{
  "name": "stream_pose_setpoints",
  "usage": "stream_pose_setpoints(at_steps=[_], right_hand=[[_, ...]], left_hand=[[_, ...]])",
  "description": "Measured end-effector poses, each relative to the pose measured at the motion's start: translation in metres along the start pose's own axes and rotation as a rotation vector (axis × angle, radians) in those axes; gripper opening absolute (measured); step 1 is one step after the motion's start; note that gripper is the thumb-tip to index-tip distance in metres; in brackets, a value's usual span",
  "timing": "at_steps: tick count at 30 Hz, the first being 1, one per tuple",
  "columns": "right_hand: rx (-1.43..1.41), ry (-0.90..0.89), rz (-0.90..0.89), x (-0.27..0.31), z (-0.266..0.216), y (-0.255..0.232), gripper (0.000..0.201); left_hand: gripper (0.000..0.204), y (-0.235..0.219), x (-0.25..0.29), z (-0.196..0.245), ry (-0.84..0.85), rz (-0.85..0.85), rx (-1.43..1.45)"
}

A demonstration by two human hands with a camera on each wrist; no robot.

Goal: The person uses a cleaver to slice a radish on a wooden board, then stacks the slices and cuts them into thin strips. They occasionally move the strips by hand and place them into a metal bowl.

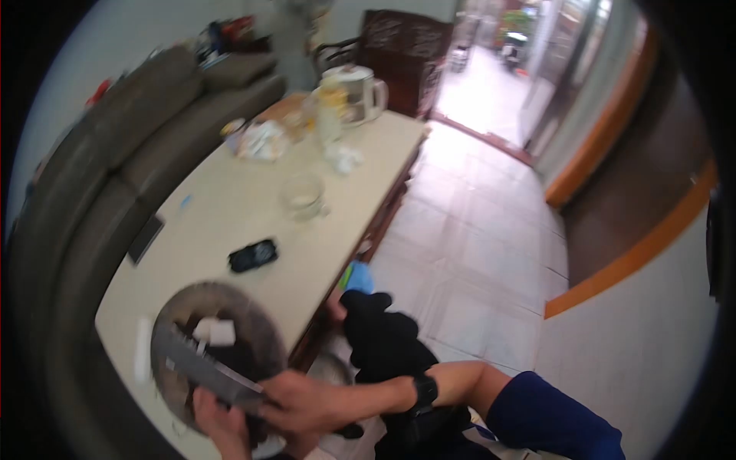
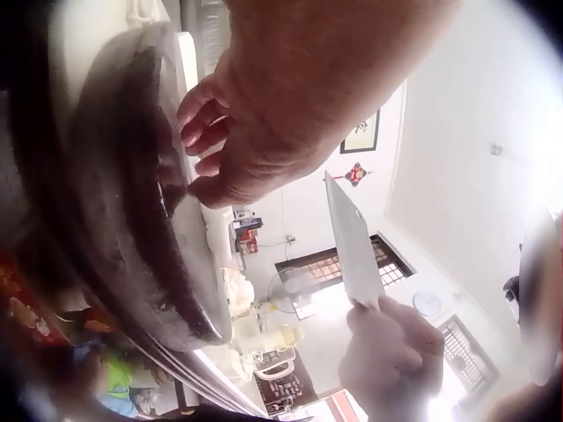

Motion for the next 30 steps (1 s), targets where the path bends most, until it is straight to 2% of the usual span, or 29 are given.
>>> stream_pose_setpoints(at_steps=[1, 2, 3, 5, 7, 9, 11, 13, 15, 17, 20, 21, 26, 30], right_hand=[[0.016, 0.057, -0.022, 0.001, 0.008, 0.001, 0.018], [0.064, 0.036, -0.018, 0.001, 0.008, 0.000, 0.018], [0.101, 0.014, -0.019, 0.002, 0.007, 0.000, 0.018], [-0.026, 0.016, 0.012, 0.003, -0.002, -0.005, 0.018], [-0.073, 0.143, -0.022, 0.007, 0.004, -0.006, 0.015], [0.019, 0.198, 0.001, 0.007, 0.004, -0.014, 0.012], [-0.132, 0.276, 0.045, 0.007, -0.004, -0.017, 0.012], [-0.144, 0.269, 0.077, 0.006, -0.010, -0.023, 0.016], [-0.074, 0.212, 0.107, 0.007, -0.014, -0.031, 0.015], [-0.116, 0.227, 0.125, 0.006, -0.015, -0.034, 0.015], [-0.136, 0.304, 0.128, 0.007, -0.018, -0.038, 0.010], [-0.120, 0.362, 0.108, 0.008, -0.014, -0.036, 0.018], [-0.158, 0.376, 0.096, 0.009, -0.011, -0.032, 0.017], [-0.089, 0.338, 0.054, 0.008, -0.014, -0.032, 0.015]], left_hand=[[0.037, -0.003, -0.001, 0.051, -0.003, 0.019, -0.227], [0.035, 0.000, -0.003, 0.071, 0.094, -0.048, -0.315], [0.036, 0.005, 0.001, 0.066, 0.193, -0.018, -0.378], [0.038, 0.007, 0.006, 0.078, 0.187, 0.027, -0.411], [0.032, 0.015, 0.005, 0.082, 0.166, 0.000, -0.315], [0.032, 0.014, 0.008, 0.089, 0.197, 0.052, -0.439], [0.034, 0.007, 0.010, 0.088, 0.151, 0.042, -0.464], [0.037, -0.011, 0.009, 0.089, 0.139, 0.126, -0.394], [0.044, -0.033, 0.012, 0.080, 0.060, 0.125, -0.404], [0.043, -0.047, 0.017, 0.078, 0.017, 0.107, -0.490], [0.040, -0.046, 0.020, 0.070, -0.043, 0.055, -0.556], [0.040, -0.044, 0.020, 0.068, -0.047, 0.048, -0.558], [0.034, -0.033, 0.017, 0.062, -0.121, 0.026, -0.407], [0.034, -0.026, 0.019, 0.067, -0.083, 0.051, -0.387]])
Point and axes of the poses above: each hand's wrist, its own x-axis away from the middle knuckle, its own y-axis out of the palm, z = x × y, the point moved 10 cm from there along -x, towards the middle knuckle, and after that the axes turned 10 degrees about -x, right-handed, at the moved point
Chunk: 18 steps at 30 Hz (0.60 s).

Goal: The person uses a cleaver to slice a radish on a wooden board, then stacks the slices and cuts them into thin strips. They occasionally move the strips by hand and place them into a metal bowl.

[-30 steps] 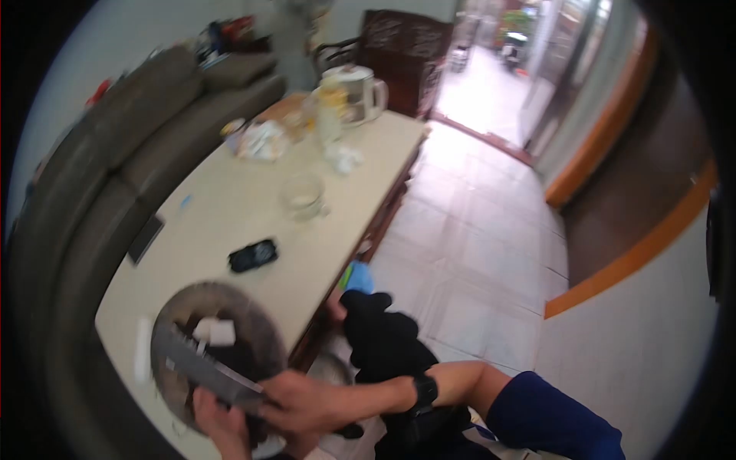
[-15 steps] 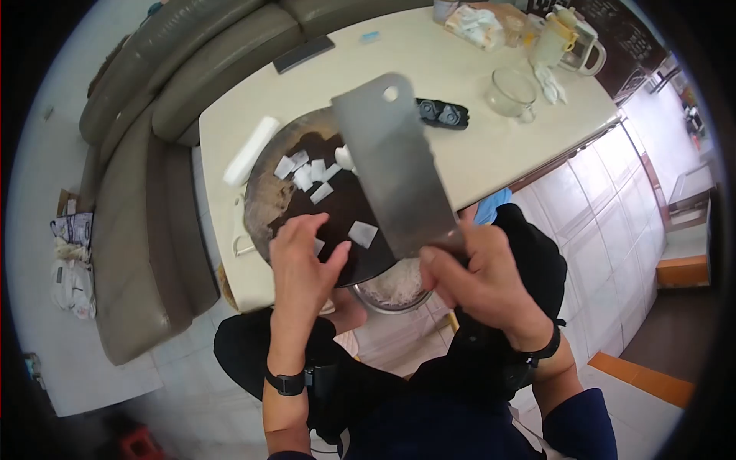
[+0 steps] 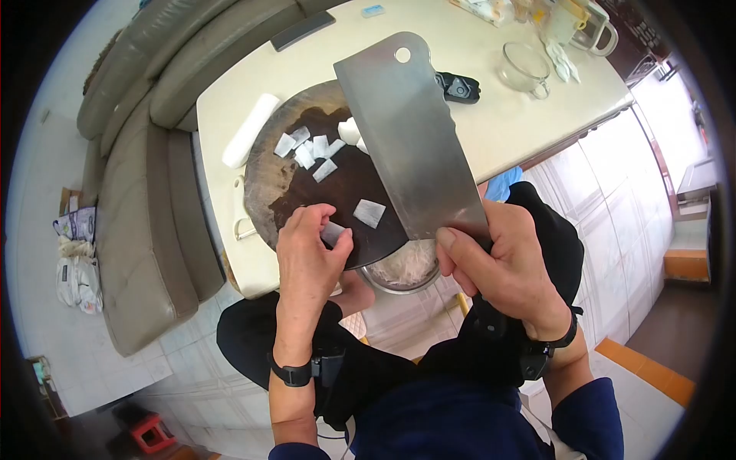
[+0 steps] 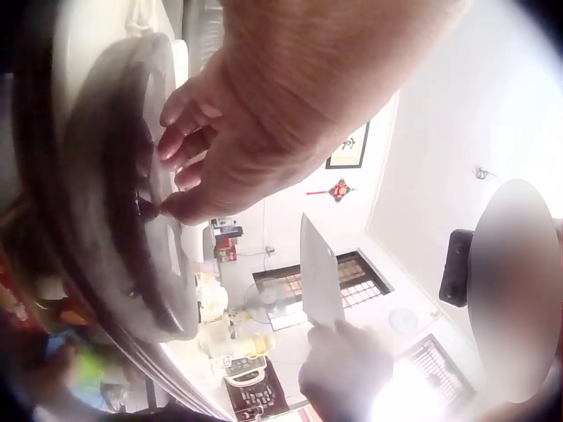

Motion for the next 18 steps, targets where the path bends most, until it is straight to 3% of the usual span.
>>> stream_pose_setpoints(at_steps=[14, 18], right_hand=[[-0.002, -0.033, 0.003, 0.002, 0.002, -0.001, 0.015], [-0.018, -0.126, 0.037, 0.002, -0.004, -0.002, 0.015]], left_hand=[[0.034, 0.017, 0.001, 0.031, 0.088, 0.026, 0.036], [0.030, 0.020, -0.001, 0.031, 0.076, 0.048, 0.012]])
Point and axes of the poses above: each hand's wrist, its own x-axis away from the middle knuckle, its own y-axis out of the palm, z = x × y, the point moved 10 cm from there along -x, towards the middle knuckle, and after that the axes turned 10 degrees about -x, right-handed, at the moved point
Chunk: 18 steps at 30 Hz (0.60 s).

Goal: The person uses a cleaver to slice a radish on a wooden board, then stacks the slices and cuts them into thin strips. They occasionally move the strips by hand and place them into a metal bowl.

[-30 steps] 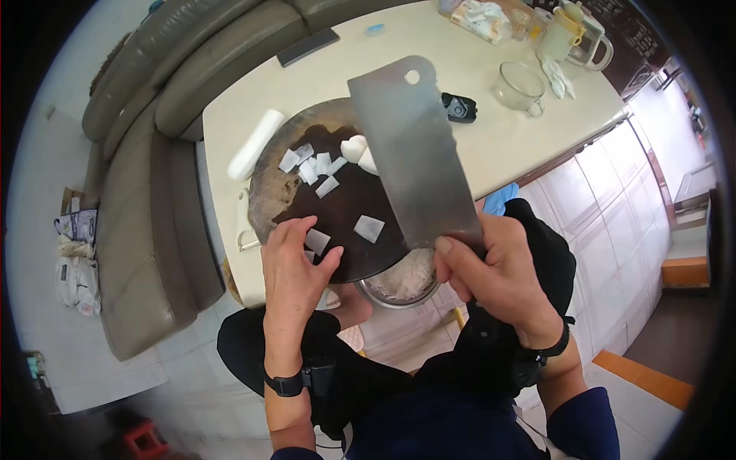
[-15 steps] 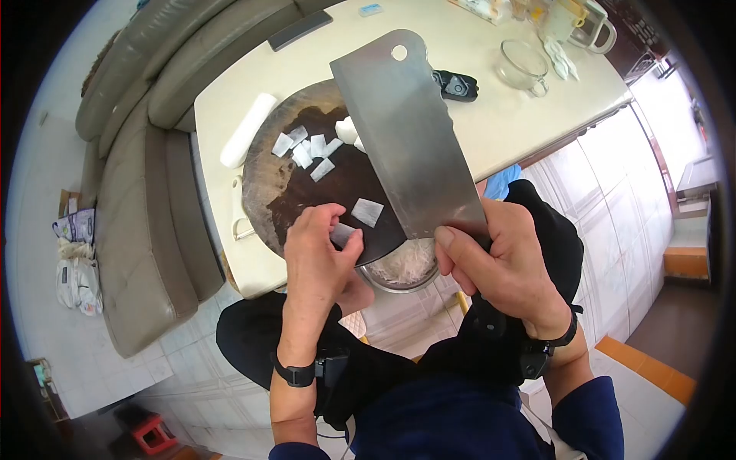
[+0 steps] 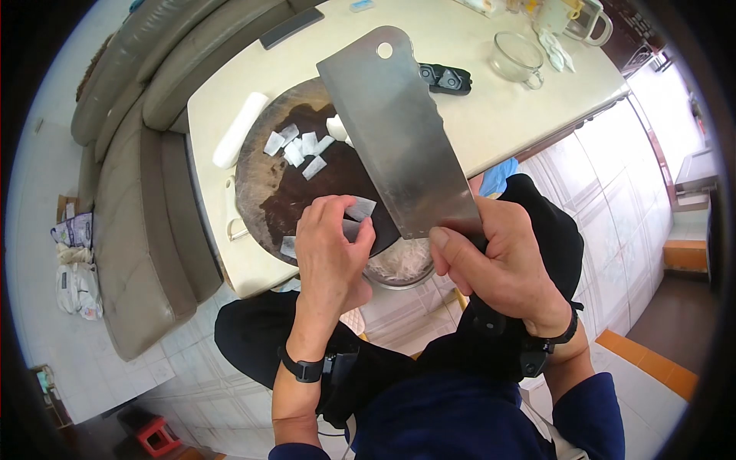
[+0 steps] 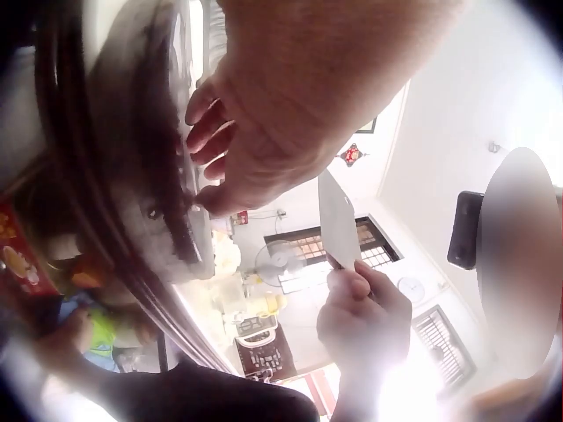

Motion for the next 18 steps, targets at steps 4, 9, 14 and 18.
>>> stream_pose_setpoints(at_steps=[4, 9, 14, 18], right_hand=[[0.033, -0.021, -0.013, 0.000, 0.000, -0.001, 0.014], [0.042, -0.032, -0.013, 0.001, 0.002, 0.000, 0.016], [0.055, -0.040, -0.043, 0.002, 0.000, 0.002, 0.018], [0.096, -0.060, -0.039, 0.002, 0.000, -0.004, 0.017]], left_hand=[[0.030, 0.002, 0.001, 0.000, -0.009, 0.037, -0.007], [0.035, 0.000, -0.002, -0.006, -0.093, 0.072, 0.000], [0.038, -0.001, -0.002, -0.008, -0.127, 0.081, 0.034], [0.042, -0.014, 0.000, -0.004, -0.040, -0.012, 0.015]])
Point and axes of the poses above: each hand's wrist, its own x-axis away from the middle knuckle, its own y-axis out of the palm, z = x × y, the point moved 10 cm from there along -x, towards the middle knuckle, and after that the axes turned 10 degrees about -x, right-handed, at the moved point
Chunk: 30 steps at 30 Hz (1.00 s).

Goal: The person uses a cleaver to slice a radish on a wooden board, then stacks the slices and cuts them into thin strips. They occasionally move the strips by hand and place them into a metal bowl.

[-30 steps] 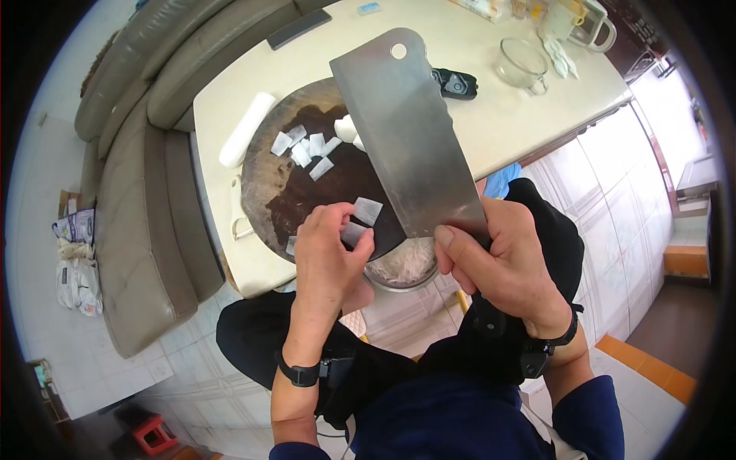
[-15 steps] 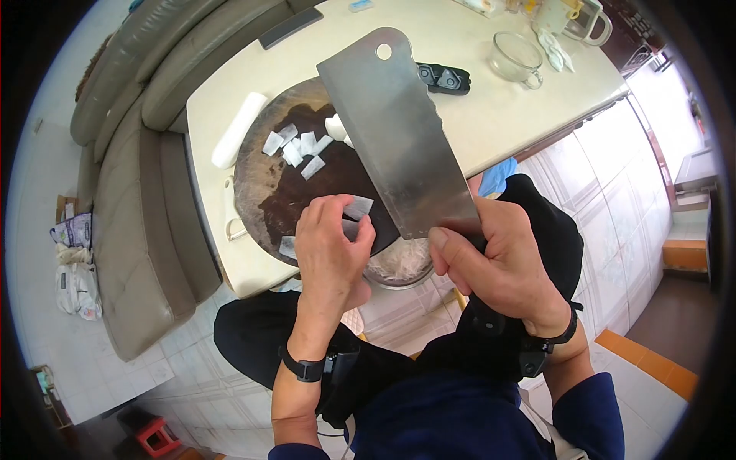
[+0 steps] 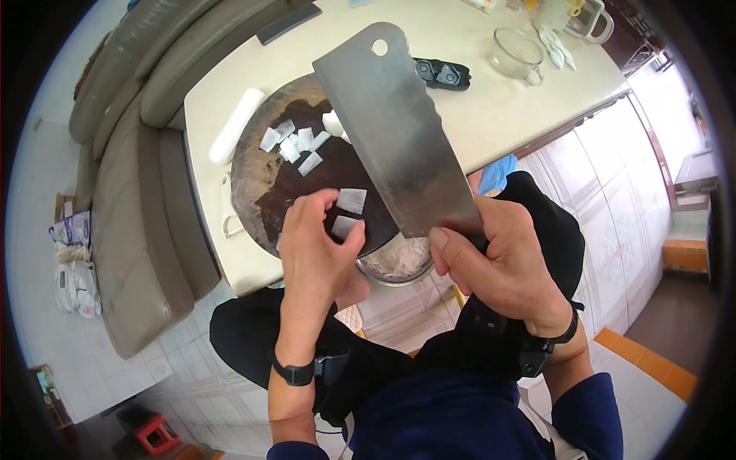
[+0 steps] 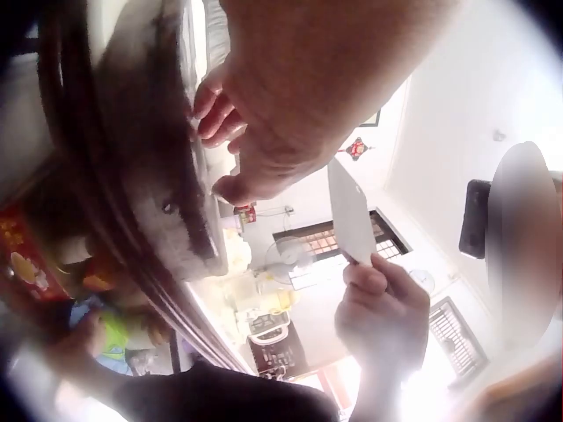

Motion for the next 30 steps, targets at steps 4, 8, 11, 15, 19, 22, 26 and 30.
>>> stream_pose_setpoints(at_steps=[4, 8, 11, 15, 19, 22, 26, 30], right_hand=[[0.039, 0.005, 0.030, 0.001, -0.001, -0.005, 0.016], [0.054, 0.017, 0.046, 0.001, -0.001, -0.004, 0.015], [0.021, 0.015, 0.020, 0.001, 0.002, -0.001, 0.014], [0.018, 0.000, 0.001, 0.001, 0.001, 0.002, 0.013], [0.029, 0.009, 0.002, 0.001, 0.002, 0.001, 0.012], [0.030, 0.007, 0.005, 0.002, 0.002, 0.001, 0.012], [0.032, -0.010, -0.009, 0.003, -0.001, 0.001, 0.011], [-0.083, 0.028, 0.091, 0.006, 0.001, -0.006, 0.014]], left_hand=[[0.034, -0.003, 0.009, -0.002, -0.007, -0.173, 0.040], [0.028, 0.000, 0.010, -0.005, 0.027, -0.123, 0.099], [0.024, 0.004, 0.011, -0.005, -0.002, -0.108, 0.098], [0.022, 0.003, 0.011, -0.006, -0.015, -0.047, 0.089], [0.021, 0.005, 0.010, -0.008, -0.045, -0.057, 0.099], [0.021, 0.004, 0.009, -0.006, -0.019, -0.051, 0.120], [0.021, -0.016, 0.007, -0.016, 0.007, -0.017, 0.061], [0.025, -0.049, 0.006, -0.057, -0.198, -0.061, -0.027]])
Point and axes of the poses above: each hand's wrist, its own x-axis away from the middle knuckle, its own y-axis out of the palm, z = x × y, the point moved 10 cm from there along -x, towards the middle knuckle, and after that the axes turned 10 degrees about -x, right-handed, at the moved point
